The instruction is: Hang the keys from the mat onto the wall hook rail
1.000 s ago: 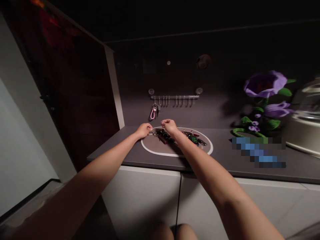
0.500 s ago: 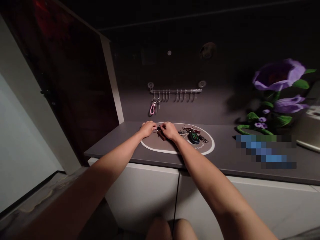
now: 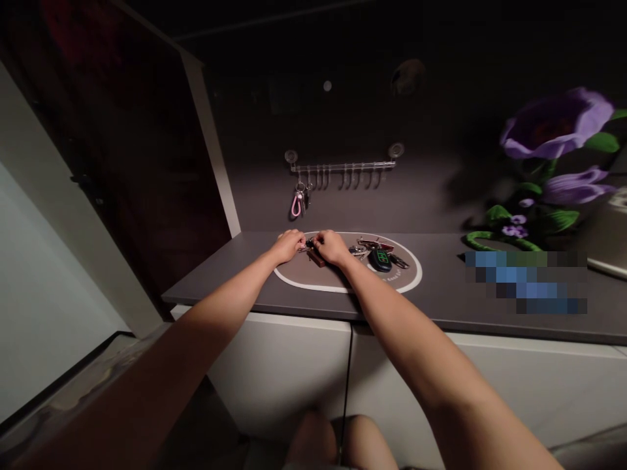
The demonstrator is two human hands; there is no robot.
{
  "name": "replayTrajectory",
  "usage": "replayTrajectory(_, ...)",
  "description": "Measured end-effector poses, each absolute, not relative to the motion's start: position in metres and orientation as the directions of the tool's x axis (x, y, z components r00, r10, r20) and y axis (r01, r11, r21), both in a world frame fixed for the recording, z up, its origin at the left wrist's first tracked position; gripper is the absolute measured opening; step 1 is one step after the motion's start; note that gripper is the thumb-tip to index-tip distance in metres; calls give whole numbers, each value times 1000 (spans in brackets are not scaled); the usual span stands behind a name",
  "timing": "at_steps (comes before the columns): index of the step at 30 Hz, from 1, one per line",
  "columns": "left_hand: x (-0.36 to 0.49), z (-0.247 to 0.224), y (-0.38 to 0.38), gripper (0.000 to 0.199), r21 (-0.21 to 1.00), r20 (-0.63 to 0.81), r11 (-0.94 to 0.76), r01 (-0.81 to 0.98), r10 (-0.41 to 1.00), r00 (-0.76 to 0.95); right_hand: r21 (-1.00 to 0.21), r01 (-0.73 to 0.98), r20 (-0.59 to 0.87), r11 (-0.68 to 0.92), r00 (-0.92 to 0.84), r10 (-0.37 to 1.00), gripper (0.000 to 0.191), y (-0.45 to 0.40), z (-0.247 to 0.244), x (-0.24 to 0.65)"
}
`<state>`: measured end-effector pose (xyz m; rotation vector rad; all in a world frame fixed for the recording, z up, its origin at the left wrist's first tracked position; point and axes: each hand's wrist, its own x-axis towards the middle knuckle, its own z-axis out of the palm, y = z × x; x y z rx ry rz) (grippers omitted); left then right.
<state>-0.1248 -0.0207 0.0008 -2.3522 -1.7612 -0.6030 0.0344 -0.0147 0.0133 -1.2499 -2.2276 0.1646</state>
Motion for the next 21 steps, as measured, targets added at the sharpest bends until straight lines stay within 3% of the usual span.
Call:
replayTrajectory(10,-129,13,-33,9,91,485,-357,930,831,272,-390,738,415,551,-394,820,18,-14,13,35)
replayTrajectory(17,-129,15,-31,12,291,576,-396,871,799,171,-427,688,454,586,-397,798,13,-13,13,35)
replayTrajectory(21,-124,17,-30,11,519,567,-423,743,820,70,-494,631,488,598,-367,792,11,-12,12,34)
